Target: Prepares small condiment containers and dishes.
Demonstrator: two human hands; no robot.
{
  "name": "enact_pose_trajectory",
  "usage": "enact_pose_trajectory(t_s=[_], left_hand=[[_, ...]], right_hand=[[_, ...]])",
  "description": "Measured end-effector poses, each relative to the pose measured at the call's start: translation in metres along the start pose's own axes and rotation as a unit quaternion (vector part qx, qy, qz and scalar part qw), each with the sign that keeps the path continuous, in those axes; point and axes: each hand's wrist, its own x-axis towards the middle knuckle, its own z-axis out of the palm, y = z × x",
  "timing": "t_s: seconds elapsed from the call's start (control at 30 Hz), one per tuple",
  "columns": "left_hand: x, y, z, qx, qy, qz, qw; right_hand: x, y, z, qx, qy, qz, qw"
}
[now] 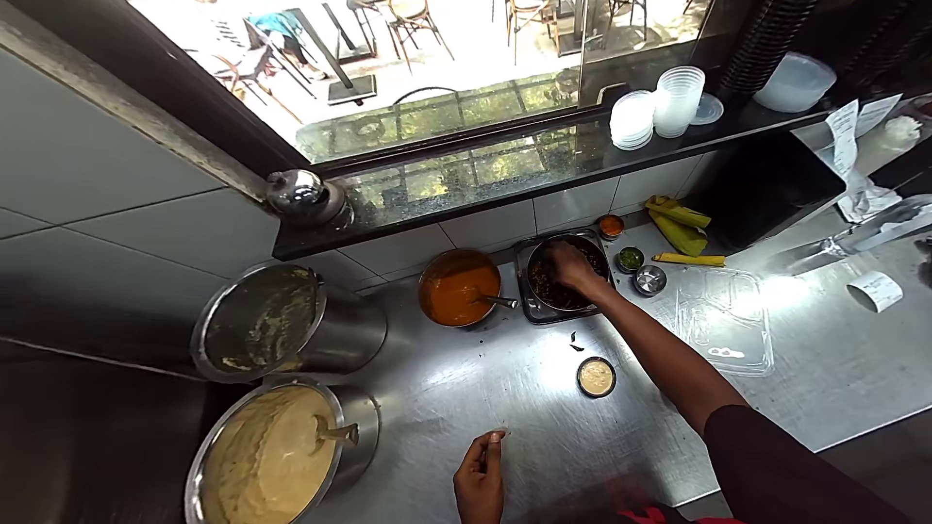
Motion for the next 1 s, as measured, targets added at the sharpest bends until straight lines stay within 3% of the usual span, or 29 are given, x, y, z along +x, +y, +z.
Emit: enact_pose_trajectory(t_s=[0.13,0.2,0.33,0.53,0.77,1.0], left_hand=[[-0.004,-0.009,-0.003,-0.004,0.001,-0.008,1.000],[-0.006,-0.011,-0.002,-0.010,0.000,-0.009,1.000],[-0.009,-0.016,0.003,-0.018,-0.010,0.003,1.000],[-0.004,-0.015,0.010,-0.002,-0.041,0.018,0.999],[-0.003,-0.011,0.006,-0.014,-0.036,0.018,0.999],[-0.014,-0.017,-0.002,-0.015,-0.009,0.000,1.000]], right_hand=[[-0.023,-0.012,-0.017,0.079,0.072,0.033,0.994],[-0.045,-0.021,-0.023,0.107,0.095,0.006,0.990],[-0.097,-0.026,-0.023,0.081,0.036,-0.065,0.994],[-0.161,-0.035,0.009,-0.060,-0.090,0.010,0.994],[-0.162,-0.026,0.033,-0.054,-0.079,0.049,0.994],[-0.152,-0.015,0.041,-0.075,-0.090,0.017,0.993]])
